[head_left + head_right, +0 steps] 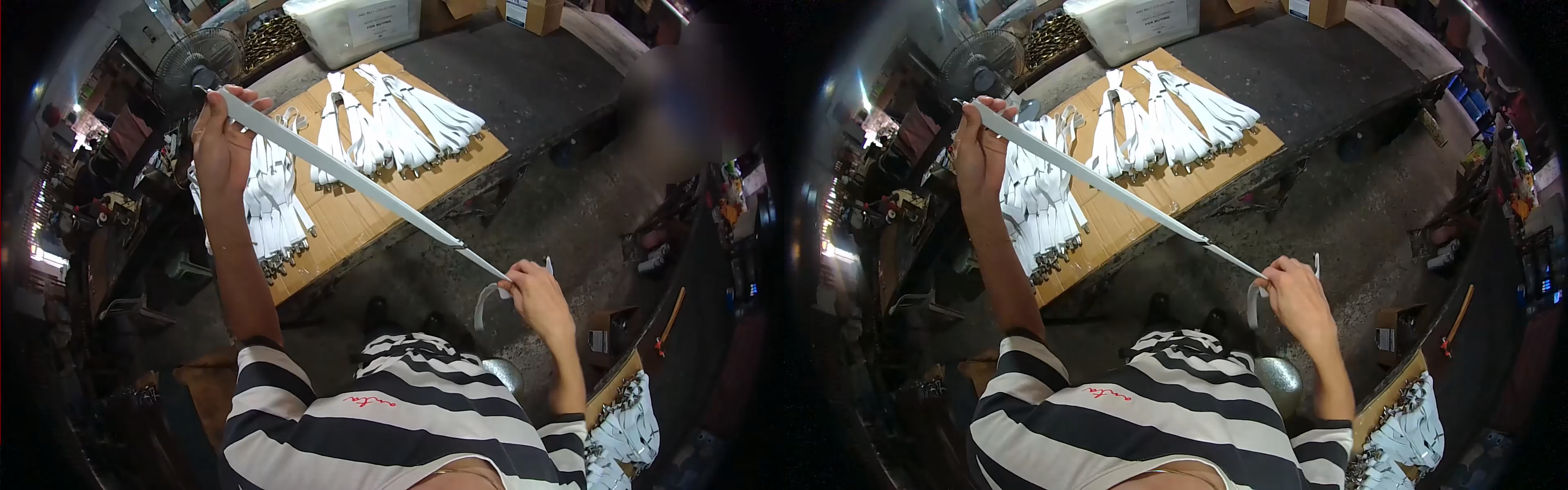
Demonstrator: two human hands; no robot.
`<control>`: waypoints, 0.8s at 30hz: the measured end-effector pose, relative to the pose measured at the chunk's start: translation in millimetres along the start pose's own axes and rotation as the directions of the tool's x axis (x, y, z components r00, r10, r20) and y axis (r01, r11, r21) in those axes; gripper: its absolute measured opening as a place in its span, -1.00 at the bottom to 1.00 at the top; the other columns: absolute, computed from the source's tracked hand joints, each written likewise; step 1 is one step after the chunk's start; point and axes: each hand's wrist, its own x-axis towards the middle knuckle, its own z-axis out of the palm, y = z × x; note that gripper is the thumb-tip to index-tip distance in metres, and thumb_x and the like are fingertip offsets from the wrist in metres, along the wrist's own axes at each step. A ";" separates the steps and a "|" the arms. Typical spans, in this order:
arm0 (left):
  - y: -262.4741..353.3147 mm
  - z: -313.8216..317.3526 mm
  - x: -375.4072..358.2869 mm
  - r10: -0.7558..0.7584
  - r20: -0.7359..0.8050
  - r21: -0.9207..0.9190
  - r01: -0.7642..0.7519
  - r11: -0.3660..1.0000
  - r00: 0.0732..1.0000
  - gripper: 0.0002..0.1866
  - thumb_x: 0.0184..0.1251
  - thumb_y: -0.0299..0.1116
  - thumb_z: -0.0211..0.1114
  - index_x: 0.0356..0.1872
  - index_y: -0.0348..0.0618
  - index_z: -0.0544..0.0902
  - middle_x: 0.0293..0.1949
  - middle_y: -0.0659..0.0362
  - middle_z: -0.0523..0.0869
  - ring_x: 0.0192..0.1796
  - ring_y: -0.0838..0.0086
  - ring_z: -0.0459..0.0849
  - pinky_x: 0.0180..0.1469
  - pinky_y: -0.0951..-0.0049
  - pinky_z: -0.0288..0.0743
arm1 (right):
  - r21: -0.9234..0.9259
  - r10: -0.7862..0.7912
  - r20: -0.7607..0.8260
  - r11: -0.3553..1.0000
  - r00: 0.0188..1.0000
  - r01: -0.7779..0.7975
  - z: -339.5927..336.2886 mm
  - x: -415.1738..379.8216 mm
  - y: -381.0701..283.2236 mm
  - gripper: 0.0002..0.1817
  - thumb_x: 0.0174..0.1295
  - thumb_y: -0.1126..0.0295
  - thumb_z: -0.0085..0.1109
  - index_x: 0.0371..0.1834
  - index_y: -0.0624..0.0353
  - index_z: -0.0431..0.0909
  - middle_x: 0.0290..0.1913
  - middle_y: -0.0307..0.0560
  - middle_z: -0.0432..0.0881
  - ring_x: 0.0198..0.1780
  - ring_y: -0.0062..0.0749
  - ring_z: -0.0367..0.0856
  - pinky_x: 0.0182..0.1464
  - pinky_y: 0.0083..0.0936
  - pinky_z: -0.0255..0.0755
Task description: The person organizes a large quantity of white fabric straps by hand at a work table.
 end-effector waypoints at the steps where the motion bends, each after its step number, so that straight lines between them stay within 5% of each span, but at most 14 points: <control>1: -1.8 5.3 -4.4 0.001 0.000 -0.002 -0.001 1.000 1.000 -0.64 0.42 -0.13 0.06 -0.18 -0.31 0.51 -0.28 0.07 0.59 -0.17 0.29 0.66 -0.14 0.29 0.57 | -0.002 0.000 -0.001 1.000 1.000 0.000 5.8 1.2 5.2 -0.81 0.20 0.37 0.08 -0.46 0.24 0.59 -0.33 0.02 0.55 -0.26 -0.05 0.51 -0.13 -0.27 0.36; 3: -4.1 12.4 -10.7 0.035 0.042 0.138 -0.040 0.990 0.999 -0.62 0.42 -0.14 0.07 -0.17 -0.35 0.53 -0.26 0.06 0.59 -0.19 0.29 0.65 -0.16 0.28 0.58 | -0.160 0.031 -0.127 0.986 0.991 -0.052 16.5 6.2 19.3 -0.83 0.19 0.48 -0.01 -0.45 0.25 0.60 -0.41 0.04 0.55 -0.25 -0.01 0.52 -0.07 -0.21 0.34; 4: -4.9 13.9 -14.1 0.001 0.052 0.133 -0.008 0.991 0.999 -0.67 0.44 -0.20 0.04 -0.16 -0.33 0.53 -0.19 0.08 0.59 -0.11 0.34 0.63 -0.07 0.29 0.54 | -0.106 0.127 -0.098 0.985 0.987 -0.137 18.4 10.9 26.6 -0.87 0.15 0.50 0.04 -0.42 0.26 0.60 -0.46 0.10 0.58 -0.27 -0.01 0.54 0.06 -0.02 0.29; 7: -9.2 36.4 -31.4 0.045 0.053 0.188 -0.054 0.981 0.998 -0.63 0.42 -0.18 0.09 -0.20 -0.40 0.56 -0.27 0.07 0.58 -0.20 0.33 0.64 -0.17 0.26 0.58 | 0.019 0.215 -0.248 0.976 0.945 -0.217 33.3 23.7 54.7 -0.85 0.18 0.46 0.03 -0.37 0.27 0.59 -0.47 0.14 0.60 -0.30 0.02 0.57 0.00 -0.09 0.34; 9: -12.3 46.9 -38.5 0.071 0.051 0.183 -0.079 0.980 0.996 -0.63 0.42 -0.19 0.09 -0.22 -0.42 0.56 -0.29 0.07 0.57 -0.22 0.33 0.63 -0.17 0.27 0.58 | 0.027 0.259 -0.203 0.966 0.944 -0.259 34.0 31.1 59.3 -0.84 0.21 0.42 0.02 -0.33 0.28 0.56 -0.44 0.20 0.61 -0.29 0.09 0.59 -0.12 -0.11 0.39; 13: -24.6 48.6 -36.2 0.070 -0.061 0.051 -0.067 0.996 0.996 -0.63 0.43 -0.19 0.07 -0.25 -0.43 0.50 -0.32 0.05 0.54 -0.28 0.26 0.63 -0.11 0.23 0.53 | 0.036 0.259 -0.187 0.966 0.948 -0.257 54.6 37.2 51.5 -0.79 0.25 0.36 0.01 -0.40 0.30 0.52 -0.42 0.28 0.57 -0.27 0.19 0.57 -0.29 -0.06 0.41; 15: -37.1 32.0 -20.6 0.080 -0.299 0.017 -0.078 0.997 0.951 -0.64 0.44 -0.19 0.04 -0.26 -0.41 0.45 -0.37 0.08 0.49 -0.31 0.24 0.62 -0.12 0.20 0.51 | 0.074 0.252 -0.191 0.967 0.949 -0.242 64.8 30.5 27.7 -0.79 0.22 0.40 0.02 -0.45 0.32 0.52 -0.45 0.30 0.55 -0.33 0.19 0.56 -0.32 -0.09 0.38; 17: -48.0 3.2 -0.4 0.046 -0.382 0.018 -0.043 0.999 0.923 -0.68 0.47 -0.20 -0.03 -0.24 -0.33 0.42 -0.40 0.12 0.45 -0.36 0.26 0.57 -0.19 0.19 0.49 | 0.161 0.147 -0.056 0.977 0.987 -0.137 67.6 15.5 5.1 -0.76 0.23 0.35 0.04 -0.49 0.30 0.54 -0.51 0.26 0.54 -0.39 0.15 0.56 -0.36 -0.12 0.37; 19: -67.0 -46.6 23.2 -0.150 -0.445 -0.155 0.089 0.984 0.883 -0.74 0.48 -0.21 -0.07 -0.25 -0.22 0.41 -0.40 0.14 0.45 -0.42 0.31 0.52 -0.26 0.22 0.44 | 0.195 0.020 0.021 0.981 1.000 -0.024 65.9 1.4 -16.2 -0.63 0.27 0.19 0.06 -0.57 0.25 0.51 -0.62 0.17 0.53 -0.49 0.10 0.56 -0.42 -0.11 0.41; 22: -91.0 -119.4 49.2 -0.351 -0.271 -0.322 0.260 0.910 0.896 -0.77 0.48 -0.21 -0.07 -0.27 -0.15 0.40 -0.43 0.17 0.47 -0.47 0.34 0.48 -0.32 0.25 0.40 | 0.276 -0.166 0.050 0.950 0.985 0.146 43.3 -11.7 -45.7 -0.60 0.28 0.16 0.06 -0.61 0.24 0.49 -0.65 0.12 0.50 -0.55 0.06 0.52 -0.49 -0.18 0.37; 24: -95.5 -140.3 57.4 -0.362 -0.321 -0.276 0.279 0.920 0.875 -0.78 0.47 -0.22 -0.06 -0.28 -0.14 0.40 -0.46 0.18 0.48 -0.47 0.36 0.48 -0.33 0.26 0.40 | 0.311 -0.240 0.080 0.928 0.967 0.205 27.5 -14.5 -53.6 -0.59 0.29 0.16 0.05 -0.62 0.24 0.48 -0.66 0.10 0.49 -0.56 0.05 0.52 -0.49 -0.19 0.37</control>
